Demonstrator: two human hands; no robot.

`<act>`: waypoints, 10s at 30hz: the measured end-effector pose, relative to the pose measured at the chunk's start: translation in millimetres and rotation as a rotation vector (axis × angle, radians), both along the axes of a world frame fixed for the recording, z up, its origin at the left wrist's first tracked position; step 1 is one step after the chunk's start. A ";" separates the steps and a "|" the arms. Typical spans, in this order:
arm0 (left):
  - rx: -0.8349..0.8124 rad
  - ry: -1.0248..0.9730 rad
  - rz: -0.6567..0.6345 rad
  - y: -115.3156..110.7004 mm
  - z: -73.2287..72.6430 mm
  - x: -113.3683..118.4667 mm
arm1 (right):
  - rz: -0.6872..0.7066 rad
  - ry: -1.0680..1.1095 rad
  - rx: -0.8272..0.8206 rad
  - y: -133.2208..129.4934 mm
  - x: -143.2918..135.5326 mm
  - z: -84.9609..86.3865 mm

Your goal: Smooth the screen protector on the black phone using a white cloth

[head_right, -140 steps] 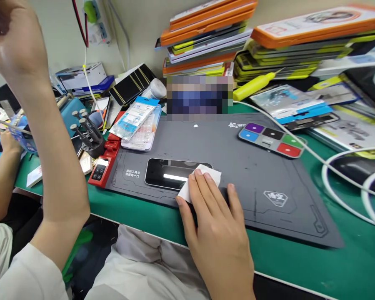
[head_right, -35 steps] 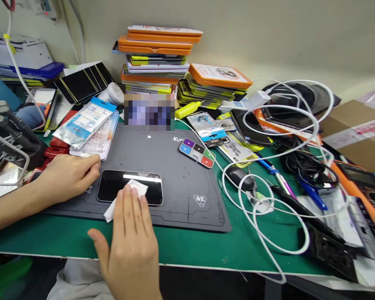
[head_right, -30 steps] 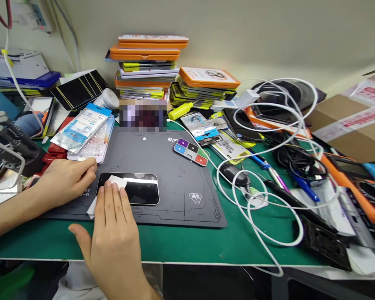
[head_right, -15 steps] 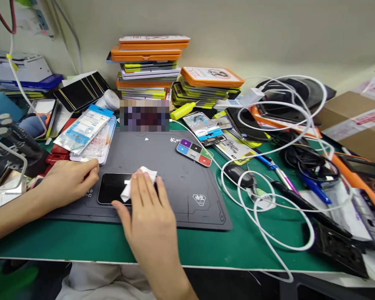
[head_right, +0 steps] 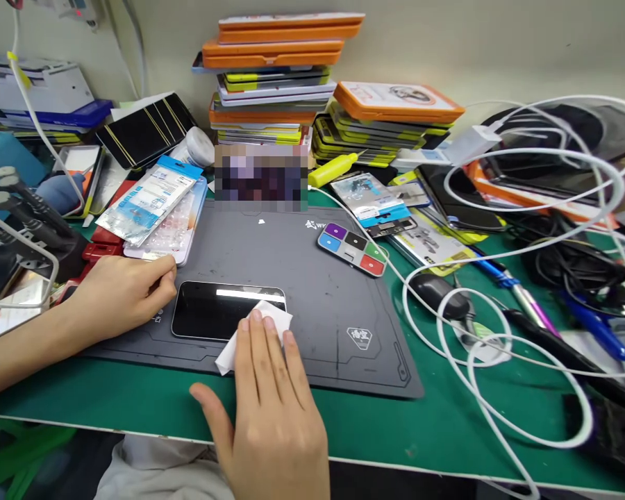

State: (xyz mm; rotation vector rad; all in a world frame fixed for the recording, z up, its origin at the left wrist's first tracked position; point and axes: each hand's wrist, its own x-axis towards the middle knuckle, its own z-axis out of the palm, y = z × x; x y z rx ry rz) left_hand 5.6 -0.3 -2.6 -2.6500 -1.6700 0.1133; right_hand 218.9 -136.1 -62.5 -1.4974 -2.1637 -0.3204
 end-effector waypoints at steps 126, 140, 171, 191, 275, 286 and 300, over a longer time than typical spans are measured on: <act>0.102 -0.118 -0.099 -1.1 -4.0 -5.5 | 0.105 0.132 -0.057 16.7 -46.6 6.1; 0.105 -0.067 -0.110 2.5 -4.4 -9.9 | 0.025 0.069 -0.155 46.0 -4.9 8.4; 0.079 -0.092 -0.078 -0.1 -6.3 -5.0 | 0.028 -0.010 -0.095 49.2 -4.9 7.6; 0.101 -0.296 -0.718 4.0 -8.5 -11.2 | -0.267 0.279 0.120 36.5 80.5 2.0; 0.372 -0.207 -0.765 -11.6 -1.2 -5.9 | -0.092 0.236 0.018 37.8 84.4 -5.2; 0.188 -0.201 -0.692 -4.6 -3.9 -5.3 | -0.084 0.249 0.049 36.1 83.9 -4.7; -0.293 -0.752 -0.314 -2.4 0.6 -18.9 | 0.033 0.225 0.171 30.1 44.3 5.4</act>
